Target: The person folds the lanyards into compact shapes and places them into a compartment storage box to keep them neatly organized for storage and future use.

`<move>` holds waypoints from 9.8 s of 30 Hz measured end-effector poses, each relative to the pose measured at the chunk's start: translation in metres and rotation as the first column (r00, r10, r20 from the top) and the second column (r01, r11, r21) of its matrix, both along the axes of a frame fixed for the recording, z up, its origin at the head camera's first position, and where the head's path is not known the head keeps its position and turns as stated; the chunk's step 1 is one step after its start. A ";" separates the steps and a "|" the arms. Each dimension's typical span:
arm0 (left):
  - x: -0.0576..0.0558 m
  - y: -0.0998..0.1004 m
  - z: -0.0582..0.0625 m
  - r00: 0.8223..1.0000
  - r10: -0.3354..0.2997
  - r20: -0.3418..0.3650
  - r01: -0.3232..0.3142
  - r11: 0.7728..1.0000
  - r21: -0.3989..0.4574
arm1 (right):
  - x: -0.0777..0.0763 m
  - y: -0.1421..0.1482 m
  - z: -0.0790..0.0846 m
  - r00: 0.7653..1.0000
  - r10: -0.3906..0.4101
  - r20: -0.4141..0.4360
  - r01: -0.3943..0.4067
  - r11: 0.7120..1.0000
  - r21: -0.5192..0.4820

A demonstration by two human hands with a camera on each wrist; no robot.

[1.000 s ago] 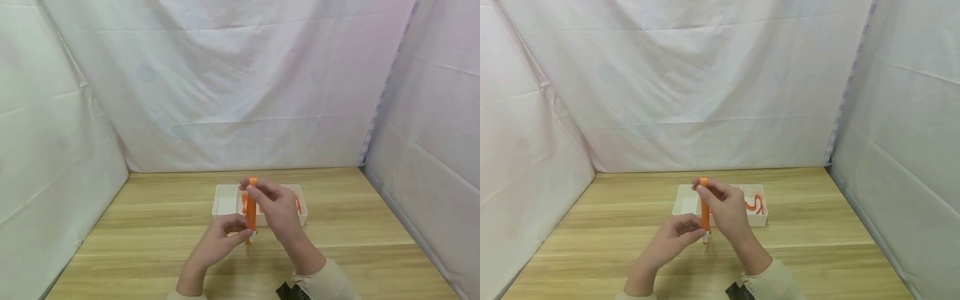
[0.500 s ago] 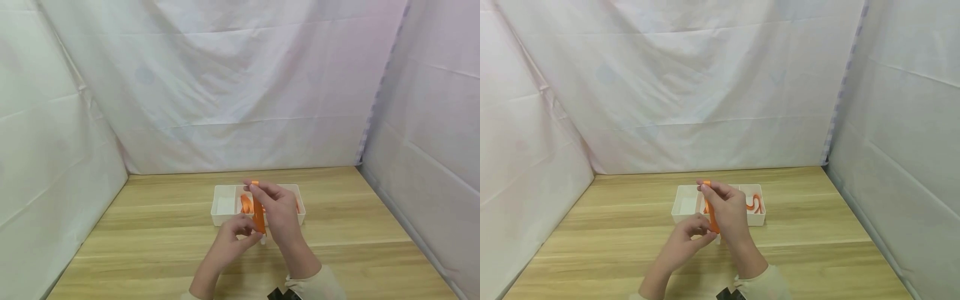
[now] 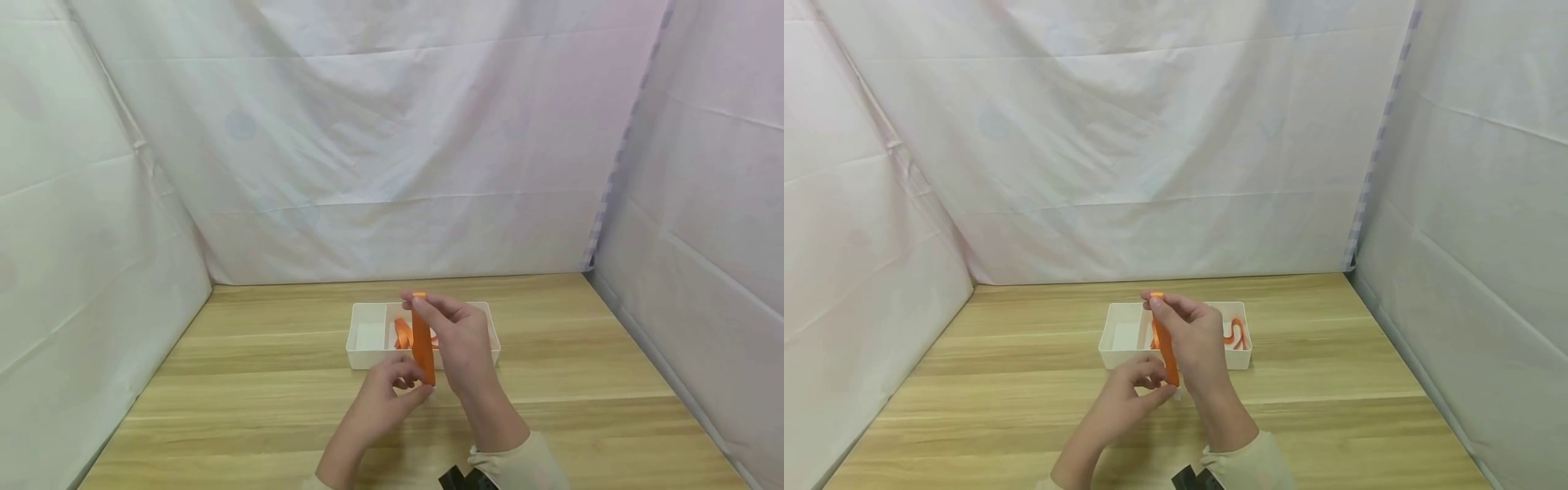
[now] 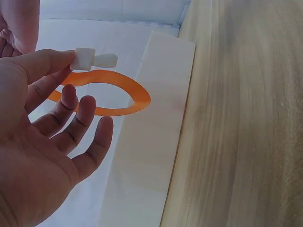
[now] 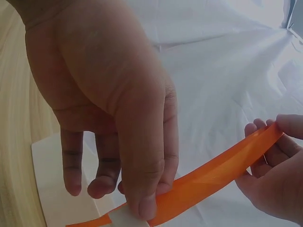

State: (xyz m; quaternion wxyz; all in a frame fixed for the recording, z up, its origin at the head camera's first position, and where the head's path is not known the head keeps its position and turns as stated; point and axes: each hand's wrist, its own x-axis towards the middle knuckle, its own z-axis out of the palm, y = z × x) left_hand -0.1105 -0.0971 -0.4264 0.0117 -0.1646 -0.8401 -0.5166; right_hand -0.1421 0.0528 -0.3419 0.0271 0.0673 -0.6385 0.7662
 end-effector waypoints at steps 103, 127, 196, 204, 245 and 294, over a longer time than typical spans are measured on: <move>-0.018 0.001 0.035 0.975 0.067 -0.213 -0.025 0.980 0.195 | -0.005 0.008 -0.005 0.705 0.049 -0.708 0.251 0.916 0.313; -0.018 0.004 0.035 0.971 0.058 -0.233 -0.023 0.988 0.150 | -0.008 0.005 -0.013 0.769 -0.002 -0.639 0.106 0.987 0.124; -0.020 0.008 0.028 0.908 0.000 -0.420 0.037 0.996 0.079 | 0.003 0.012 0.017 0.959 0.159 -0.234 -0.137 0.985 0.105; -0.021 0.008 0.031 0.862 -0.019 -0.507 0.083 0.991 0.104 | 0.001 0.016 0.016 0.974 0.131 -0.184 -0.103 0.982 0.156; -0.001 0.004 0.041 0.895 -0.122 -0.429 0.192 0.974 0.123 | -0.016 0.045 -0.004 0.832 0.197 -0.519 -0.043 0.955 0.293; -0.001 -0.011 0.062 0.920 0.042 -0.390 0.189 0.824 0.534 | -0.003 0.038 -0.031 0.946 0.319 -0.055 -0.291 0.914 0.283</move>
